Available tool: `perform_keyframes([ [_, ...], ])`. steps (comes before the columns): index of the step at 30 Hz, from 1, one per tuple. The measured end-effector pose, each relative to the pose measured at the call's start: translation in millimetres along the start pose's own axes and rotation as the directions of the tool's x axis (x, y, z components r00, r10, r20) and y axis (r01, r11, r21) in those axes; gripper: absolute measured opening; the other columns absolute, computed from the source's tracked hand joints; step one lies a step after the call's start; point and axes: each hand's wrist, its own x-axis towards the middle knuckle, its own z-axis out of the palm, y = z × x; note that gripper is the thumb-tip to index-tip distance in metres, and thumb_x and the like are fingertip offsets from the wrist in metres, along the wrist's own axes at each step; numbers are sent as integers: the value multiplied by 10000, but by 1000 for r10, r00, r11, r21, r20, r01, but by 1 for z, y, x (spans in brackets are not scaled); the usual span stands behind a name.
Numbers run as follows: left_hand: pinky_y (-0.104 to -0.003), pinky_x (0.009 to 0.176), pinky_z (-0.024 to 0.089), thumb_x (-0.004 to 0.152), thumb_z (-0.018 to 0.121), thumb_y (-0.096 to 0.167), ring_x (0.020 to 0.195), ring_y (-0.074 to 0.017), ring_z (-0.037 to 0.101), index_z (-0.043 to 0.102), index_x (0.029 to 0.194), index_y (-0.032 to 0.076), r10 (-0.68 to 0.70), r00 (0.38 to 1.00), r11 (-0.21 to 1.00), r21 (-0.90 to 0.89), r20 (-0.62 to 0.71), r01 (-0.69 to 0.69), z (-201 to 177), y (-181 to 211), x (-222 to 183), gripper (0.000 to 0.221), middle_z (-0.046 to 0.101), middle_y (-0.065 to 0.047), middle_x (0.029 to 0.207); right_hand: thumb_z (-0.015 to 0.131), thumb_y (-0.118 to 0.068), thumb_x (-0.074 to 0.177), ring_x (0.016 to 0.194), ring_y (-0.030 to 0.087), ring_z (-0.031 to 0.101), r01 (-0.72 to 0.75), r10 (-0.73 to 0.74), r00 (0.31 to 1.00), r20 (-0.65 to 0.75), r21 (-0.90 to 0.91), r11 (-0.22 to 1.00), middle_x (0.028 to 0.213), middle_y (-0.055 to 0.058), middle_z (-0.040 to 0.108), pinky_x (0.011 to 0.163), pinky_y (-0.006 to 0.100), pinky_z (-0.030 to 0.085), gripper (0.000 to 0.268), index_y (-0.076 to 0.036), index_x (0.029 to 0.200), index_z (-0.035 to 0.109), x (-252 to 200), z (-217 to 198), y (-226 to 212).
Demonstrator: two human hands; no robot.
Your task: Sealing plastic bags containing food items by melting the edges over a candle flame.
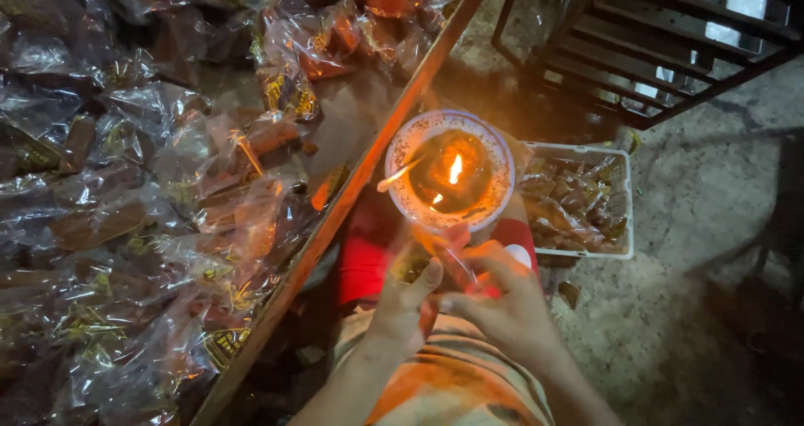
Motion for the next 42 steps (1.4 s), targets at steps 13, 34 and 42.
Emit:
perform_keyframes([
  [13,-493,1242,316,760,851,397,1507,-308,369,513,1468,181,-189,779,333,785,598,-522,-12,50,-9,814,395,-116,1611,719,-352,928,1078,184,727,507,-275,722,635,-216,834,1211,27,765,873,329,545,322,-243,1229,756,1,-32,-22],
  [34,-237,605,510,875,744,-23,735,-124,623,798,893,51,282,887,295,846,366,-443,-10,26,21,93,658,-38,840,739,-17,859,896,165,629,12,-38,993,-113,-221,975,963,51,663,689,269,473,134,-113,916,813,-2,-32,74],
  [42,-259,610,554,788,856,20,713,-146,589,756,878,64,383,761,40,813,524,-580,-4,24,30,142,664,-23,835,658,-83,954,533,246,730,-255,322,877,-356,222,941,943,152,705,501,325,611,218,-83,1149,559,-2,-15,41],
])
